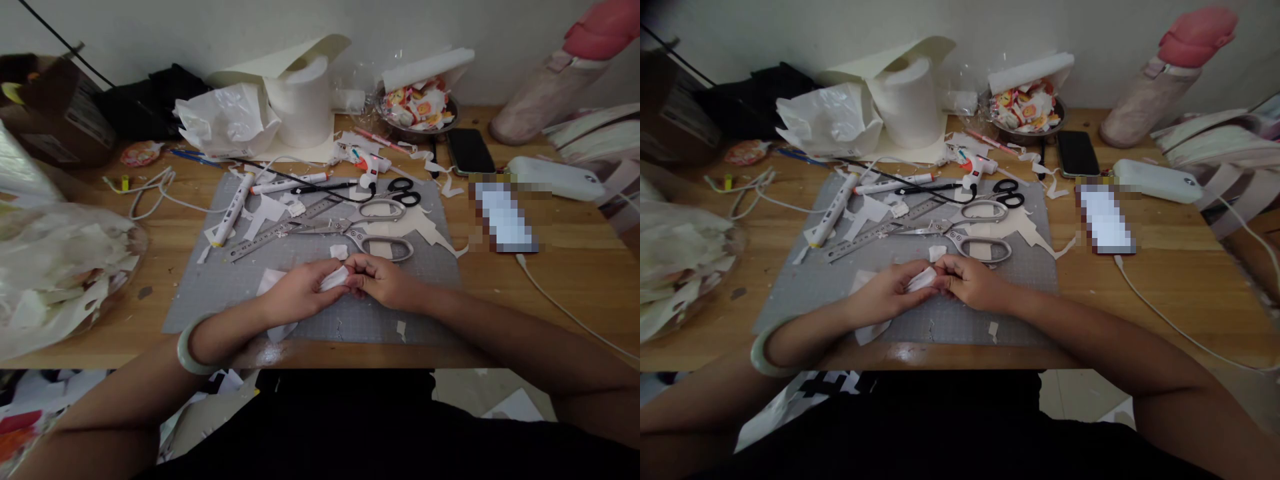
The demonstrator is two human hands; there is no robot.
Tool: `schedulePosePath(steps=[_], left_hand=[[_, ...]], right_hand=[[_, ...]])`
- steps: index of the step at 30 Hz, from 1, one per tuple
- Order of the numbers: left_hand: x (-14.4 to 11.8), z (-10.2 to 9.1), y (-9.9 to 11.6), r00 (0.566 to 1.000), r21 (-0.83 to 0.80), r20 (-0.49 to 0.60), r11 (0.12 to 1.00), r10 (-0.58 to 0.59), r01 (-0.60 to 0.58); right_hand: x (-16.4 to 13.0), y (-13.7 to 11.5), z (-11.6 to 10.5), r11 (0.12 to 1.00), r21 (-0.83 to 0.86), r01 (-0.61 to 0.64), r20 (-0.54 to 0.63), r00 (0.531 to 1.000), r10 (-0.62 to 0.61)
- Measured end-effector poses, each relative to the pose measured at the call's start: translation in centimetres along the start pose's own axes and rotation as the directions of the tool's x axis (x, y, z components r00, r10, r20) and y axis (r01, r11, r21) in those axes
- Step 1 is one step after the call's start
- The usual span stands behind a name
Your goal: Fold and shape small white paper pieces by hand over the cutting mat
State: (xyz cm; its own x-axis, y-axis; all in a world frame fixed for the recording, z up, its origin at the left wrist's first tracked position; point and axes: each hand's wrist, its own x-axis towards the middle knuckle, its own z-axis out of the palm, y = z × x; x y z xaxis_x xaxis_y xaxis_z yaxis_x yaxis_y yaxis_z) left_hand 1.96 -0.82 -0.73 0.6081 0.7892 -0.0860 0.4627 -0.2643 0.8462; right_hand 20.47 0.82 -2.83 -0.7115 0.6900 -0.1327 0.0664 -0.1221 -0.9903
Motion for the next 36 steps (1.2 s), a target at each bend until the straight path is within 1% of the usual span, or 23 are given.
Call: schedulePosePath(steps=[3, 6, 9, 11, 13, 17, 19, 21, 23, 26, 28, 31, 33, 36], left_hand=[[0.0, -0.1, 0.0, 0.999, -0.053, 0.019, 0.998, 0.038, -0.037], [0.0, -0.1, 0.0, 0.998, -0.090, 0.033, 0.994, 0.061, -0.057], [0.0, -0.2, 0.0, 0.999, -0.039, 0.035, 0.999, 0.021, -0.019], [0.0, -0.2, 0.0, 1.000, 0.014, 0.027, 1.000, -0.008, 0.008], [-0.1, -0.1, 0.0, 1.000, 0.030, 0.017, 1.000, -0.006, 0.005], [0.0, 0.0, -0.1, 1.000, 0.002, -0.006, 1.000, 0.014, -0.014], [0.0, 0.0, 0.0, 1.000, -0.006, -0.004, 1.000, 0.016, -0.016], [0.1, 0.0, 0.1, 1.000, -0.018, 0.010, 1.000, 0.020, -0.019], [0.1, -0.1, 0.1, 1.000, -0.033, 0.020, 0.999, 0.023, -0.022], [0.0, -0.2, 0.2, 0.999, -0.055, 0.021, 0.998, 0.041, -0.040], [-0.1, -0.2, 0.1, 0.999, -0.036, 0.015, 0.999, 0.038, -0.037], [-0.1, -0.1, 0.0, 1.000, 0.024, 0.008, 1.000, -0.006, 0.006], [-0.1, 0.0, -0.1, 1.000, 0.027, 0.008, 1.000, -0.016, 0.016], [0.0, 0.0, 0.0, 1.000, 0.007, -0.002, 1.000, -0.009, 0.009]], right_hand=[[0.0, 0.1, -0.1, 1.000, 0.009, 0.012, 0.009, 1.000, -0.012], [0.1, 0.1, -0.3, 0.995, 0.097, 0.029, 0.013, 0.999, -0.031], [0.4, 0.1, -0.6, 0.978, 0.208, 0.029, -0.062, 0.998, -0.016], [0.5, 0.0, -0.7, 0.970, 0.241, 0.011, -0.095, 0.995, 0.012], [0.4, -0.2, -0.6, 0.977, 0.214, 0.000, -0.084, 0.996, 0.018], [0.1, -0.4, 0.0, 0.997, 0.077, -0.002, -0.040, 0.999, 0.005], [0.0, -0.3, 0.2, 1.000, 0.014, 0.004, -0.039, 0.999, -0.003], [-0.1, -0.2, 0.2, 1.000, -0.015, 0.007, -0.037, 0.999, -0.008], [-0.1, -0.2, 0.1, 1.000, 0.003, 0.011, -0.018, 1.000, -0.011], [0.1, -0.2, -0.3, 0.996, 0.093, 0.013, 0.016, 1.000, -0.014], [0.3, -0.2, -0.5, 0.984, 0.175, 0.012, -0.015, 1.000, -0.010], [0.4, -0.3, -0.8, 0.964, 0.265, 0.009, -0.101, 0.995, 0.018], [0.4, -0.3, -0.7, 0.966, 0.257, 0.000, -0.119, 0.992, 0.032], [0.3, -0.5, -0.3, 0.984, 0.174, -0.018, -0.084, 0.996, 0.033]])
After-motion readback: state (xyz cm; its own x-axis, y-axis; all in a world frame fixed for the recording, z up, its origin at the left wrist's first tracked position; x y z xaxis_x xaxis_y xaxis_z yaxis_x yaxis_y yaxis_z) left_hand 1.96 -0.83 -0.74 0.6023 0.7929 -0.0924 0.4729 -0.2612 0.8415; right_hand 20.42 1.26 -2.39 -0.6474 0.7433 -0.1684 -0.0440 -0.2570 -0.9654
